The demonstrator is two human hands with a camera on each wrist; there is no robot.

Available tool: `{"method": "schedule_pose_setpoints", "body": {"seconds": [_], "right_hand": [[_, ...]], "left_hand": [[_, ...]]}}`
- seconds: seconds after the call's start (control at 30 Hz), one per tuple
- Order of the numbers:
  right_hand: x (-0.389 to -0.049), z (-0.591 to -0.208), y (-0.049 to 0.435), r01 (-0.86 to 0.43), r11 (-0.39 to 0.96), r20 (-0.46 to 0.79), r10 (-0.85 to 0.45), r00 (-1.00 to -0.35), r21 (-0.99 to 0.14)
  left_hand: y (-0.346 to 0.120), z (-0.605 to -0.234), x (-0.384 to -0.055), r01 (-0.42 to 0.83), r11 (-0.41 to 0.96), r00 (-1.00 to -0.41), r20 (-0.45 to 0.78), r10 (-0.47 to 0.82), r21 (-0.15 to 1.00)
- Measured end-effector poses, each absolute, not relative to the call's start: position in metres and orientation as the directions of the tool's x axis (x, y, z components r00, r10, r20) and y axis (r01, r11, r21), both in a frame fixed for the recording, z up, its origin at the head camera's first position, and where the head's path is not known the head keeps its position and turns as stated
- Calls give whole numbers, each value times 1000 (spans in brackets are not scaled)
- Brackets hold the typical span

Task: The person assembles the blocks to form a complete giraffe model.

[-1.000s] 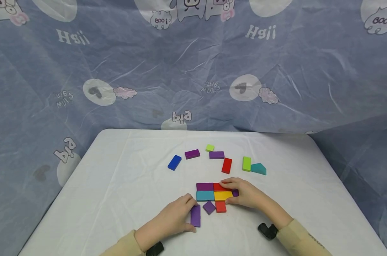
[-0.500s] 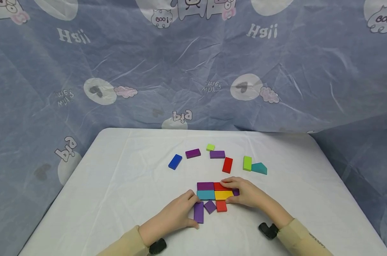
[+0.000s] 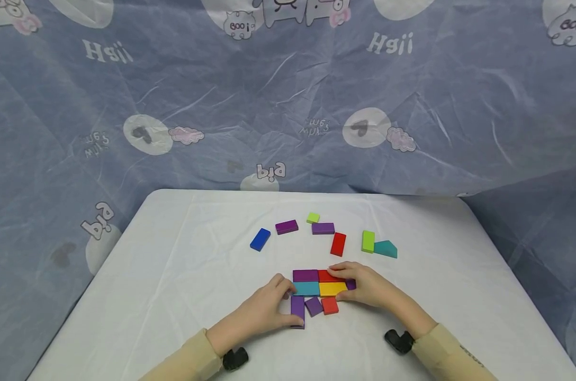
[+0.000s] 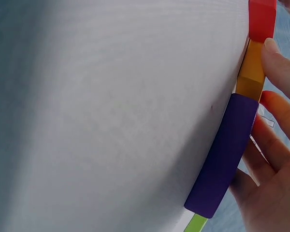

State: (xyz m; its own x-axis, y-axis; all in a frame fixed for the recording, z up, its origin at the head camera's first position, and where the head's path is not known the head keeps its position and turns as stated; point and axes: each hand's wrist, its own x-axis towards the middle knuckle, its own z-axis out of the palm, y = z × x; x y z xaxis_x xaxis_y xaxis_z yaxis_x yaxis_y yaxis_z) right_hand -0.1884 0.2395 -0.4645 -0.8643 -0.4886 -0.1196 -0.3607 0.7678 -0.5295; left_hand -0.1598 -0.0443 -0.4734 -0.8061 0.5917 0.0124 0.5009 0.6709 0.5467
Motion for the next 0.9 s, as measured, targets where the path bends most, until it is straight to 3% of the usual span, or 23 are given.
{"method": "schedule_pose_setpoints", "body": {"seconds": [0.13,0.4,0.9], "right_hand": [[-188,-463,238,-356,768,-124,-486,-865,-532],[-188,-464,238,-353,771,-127,-484,-866,-529],[-188,-464,241,-366,764,-119,-495,-861,-532]], "left_hand": [[-51,-473,-173,478,663,-829,46,558,576],[-54,-477,-199,521,649,-775,-10,631,554],[-47,-479,-201,533,653,-755,-47,654,538]]}}
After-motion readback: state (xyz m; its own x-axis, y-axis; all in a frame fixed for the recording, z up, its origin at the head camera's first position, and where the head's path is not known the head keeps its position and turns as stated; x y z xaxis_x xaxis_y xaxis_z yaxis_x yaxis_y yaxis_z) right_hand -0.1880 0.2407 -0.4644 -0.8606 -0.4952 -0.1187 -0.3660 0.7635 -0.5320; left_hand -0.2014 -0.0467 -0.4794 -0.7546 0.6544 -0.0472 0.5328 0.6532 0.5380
